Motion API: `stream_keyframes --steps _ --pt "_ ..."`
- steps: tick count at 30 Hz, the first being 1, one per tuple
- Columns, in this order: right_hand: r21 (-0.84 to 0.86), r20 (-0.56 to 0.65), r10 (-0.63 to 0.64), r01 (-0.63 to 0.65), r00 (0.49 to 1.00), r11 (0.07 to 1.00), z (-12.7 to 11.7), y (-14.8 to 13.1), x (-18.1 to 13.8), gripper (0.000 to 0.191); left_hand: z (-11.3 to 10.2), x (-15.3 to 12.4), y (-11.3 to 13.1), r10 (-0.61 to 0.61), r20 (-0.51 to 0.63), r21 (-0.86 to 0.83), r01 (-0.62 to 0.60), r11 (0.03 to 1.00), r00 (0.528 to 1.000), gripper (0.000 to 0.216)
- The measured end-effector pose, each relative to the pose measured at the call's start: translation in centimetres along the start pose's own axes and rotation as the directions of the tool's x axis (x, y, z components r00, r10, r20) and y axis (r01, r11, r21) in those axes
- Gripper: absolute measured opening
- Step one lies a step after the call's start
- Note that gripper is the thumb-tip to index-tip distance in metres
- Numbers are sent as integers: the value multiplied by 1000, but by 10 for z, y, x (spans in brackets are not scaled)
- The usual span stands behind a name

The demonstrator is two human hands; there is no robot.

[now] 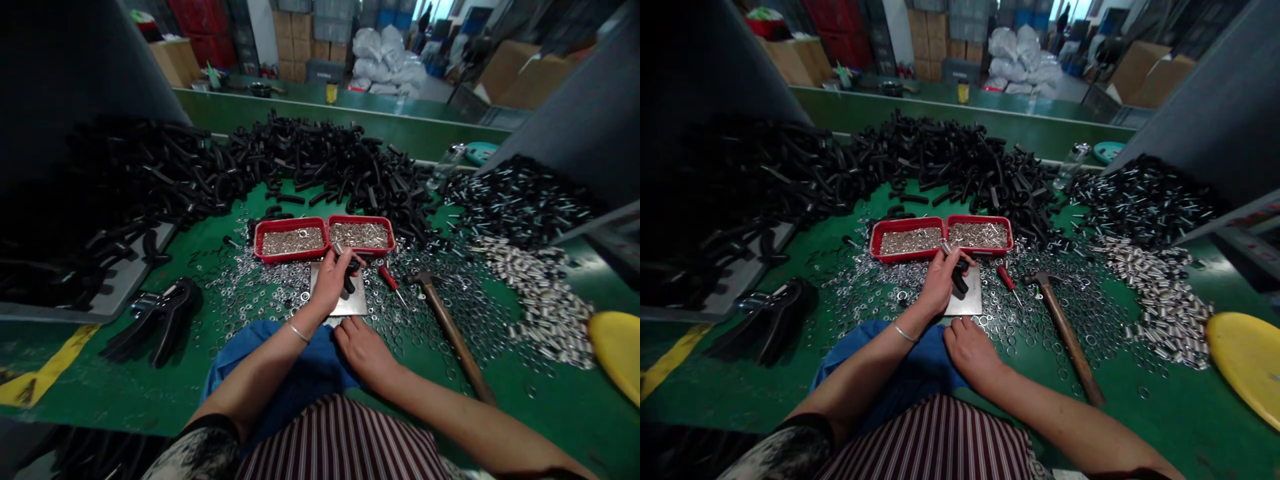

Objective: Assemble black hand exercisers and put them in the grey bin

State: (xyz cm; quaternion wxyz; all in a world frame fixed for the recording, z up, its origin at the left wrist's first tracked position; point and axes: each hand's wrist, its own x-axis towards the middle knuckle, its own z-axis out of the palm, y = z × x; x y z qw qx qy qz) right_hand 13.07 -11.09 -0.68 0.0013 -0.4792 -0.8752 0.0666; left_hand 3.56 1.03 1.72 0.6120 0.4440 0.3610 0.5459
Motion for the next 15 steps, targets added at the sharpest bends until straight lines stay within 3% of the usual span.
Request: stream_keyframes --steps 3,5,6,8,10,11,13,15 --pt "100 -106 158 -147 982 984 -3 34 1 19 -13 0 -11 10 -11 65 -9 998 1000 33" --pt "346 -212 298 -214 931 914 -8 64 9 18 -22 0 -11 33 16 155 -36 987 999 32" --pt "532 -237 387 -214 891 819 -11 77 16 16 -25 0 -9 59 41 211 -67 975 997 31" --pt "872 -172 549 -133 818 471 -15 98 34 12 -30 -1 -4 125 85 319 -146 937 988 28" --pt "990 -47 585 -39 810 132 -17 106 55 21 -32 -1 -2 182 104 402 -209 891 978 25" --pt "1000 -3 570 -10 822 21 -16 106 64 25 -33 -1 -2 200 107 436 -227 871 974 24" --pt "995 43 520 8 853 -96 -14 99 77 30 -35 -1 -4 220 107 496 -244 833 970 22" --pt "989 74 464 -4 883 -150 -11 92 84 31 -37 1 -8 227 102 543 -246 803 968 20"
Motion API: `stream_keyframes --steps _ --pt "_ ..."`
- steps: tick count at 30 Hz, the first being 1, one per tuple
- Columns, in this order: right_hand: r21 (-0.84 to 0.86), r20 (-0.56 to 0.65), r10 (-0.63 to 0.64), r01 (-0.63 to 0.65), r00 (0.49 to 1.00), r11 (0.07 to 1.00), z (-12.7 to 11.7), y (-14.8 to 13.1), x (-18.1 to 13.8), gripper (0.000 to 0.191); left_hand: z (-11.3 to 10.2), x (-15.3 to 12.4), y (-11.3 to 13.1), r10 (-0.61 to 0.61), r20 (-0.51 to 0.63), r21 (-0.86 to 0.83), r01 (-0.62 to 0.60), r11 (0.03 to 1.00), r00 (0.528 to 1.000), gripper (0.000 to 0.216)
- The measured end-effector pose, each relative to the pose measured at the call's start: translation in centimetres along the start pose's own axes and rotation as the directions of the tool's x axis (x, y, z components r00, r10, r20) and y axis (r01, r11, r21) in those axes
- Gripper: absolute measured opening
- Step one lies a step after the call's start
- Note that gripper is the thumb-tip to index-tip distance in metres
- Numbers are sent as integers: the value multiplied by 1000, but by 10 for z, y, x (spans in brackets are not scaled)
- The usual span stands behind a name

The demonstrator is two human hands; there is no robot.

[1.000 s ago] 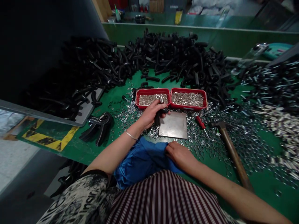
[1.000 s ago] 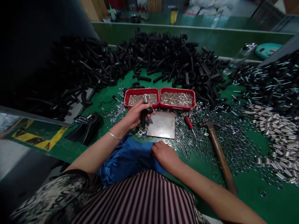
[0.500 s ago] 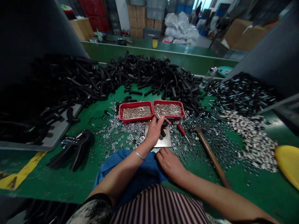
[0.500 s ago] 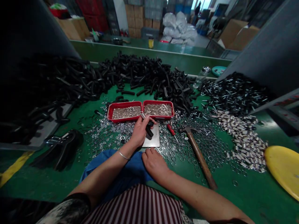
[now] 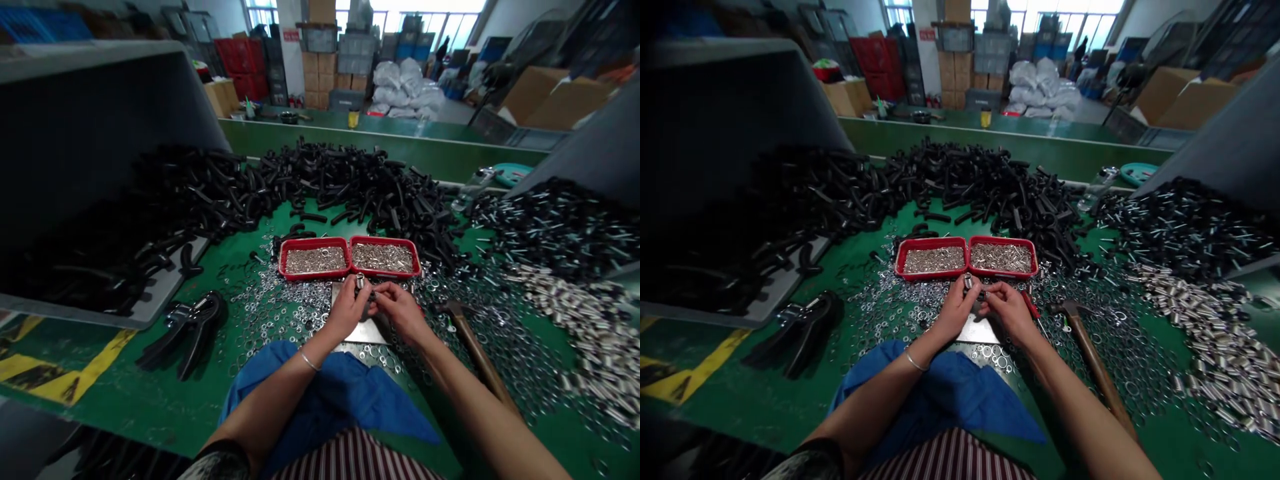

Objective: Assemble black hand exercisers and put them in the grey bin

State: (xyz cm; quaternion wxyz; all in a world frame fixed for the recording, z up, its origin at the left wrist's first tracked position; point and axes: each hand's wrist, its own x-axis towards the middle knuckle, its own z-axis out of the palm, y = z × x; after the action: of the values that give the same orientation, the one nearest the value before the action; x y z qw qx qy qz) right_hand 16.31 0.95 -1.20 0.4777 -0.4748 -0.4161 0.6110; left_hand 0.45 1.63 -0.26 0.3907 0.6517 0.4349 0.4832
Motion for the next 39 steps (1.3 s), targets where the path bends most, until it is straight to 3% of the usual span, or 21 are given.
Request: stream_keyframes --steps 10,16,21,24,27,30,34,35,37,38,39 --pt "34 188 94 -102 978 994 -3 -17 -14 35 1 1 -4 -16 7 130 15 991 1000 14" --pt "-44 187 73 -65 980 997 -3 -22 -20 34 1 -1 0 -29 38 109 25 994 999 18" --pt "-61 263 171 -161 949 985 -3 -31 -21 35 -2 -2 4 23 96 117 -34 993 995 22" --pt "-214 255 90 -35 963 976 0 -36 -20 32 -6 0 6 0 75 91 -7 996 997 21" --pt "-325 226 -38 112 973 939 4 -36 -18 27 -12 3 11 68 73 77 -74 994 995 20" --pt "-185 278 16 38 961 982 8 -32 -21 28 -17 3 15 144 151 58 -154 986 978 19" --pt "-44 344 133 -126 930 991 9 -23 -37 36 -12 -3 18 61 167 9 -63 998 984 21" --pt "-95 340 140 -114 930 989 7 -22 -42 40 -10 -5 17 24 167 0 -24 1000 986 22" --pt "-364 282 97 13 955 931 -8 -23 -51 42 -5 -8 16 -51 168 -31 57 998 985 28" --pt "-563 221 48 87 974 822 -22 -27 -54 40 -3 -8 16 -86 163 -58 96 994 983 30" --pt "-746 149 -16 123 989 655 -39 -32 -56 38 -2 -7 15 -128 145 -94 143 985 981 33"
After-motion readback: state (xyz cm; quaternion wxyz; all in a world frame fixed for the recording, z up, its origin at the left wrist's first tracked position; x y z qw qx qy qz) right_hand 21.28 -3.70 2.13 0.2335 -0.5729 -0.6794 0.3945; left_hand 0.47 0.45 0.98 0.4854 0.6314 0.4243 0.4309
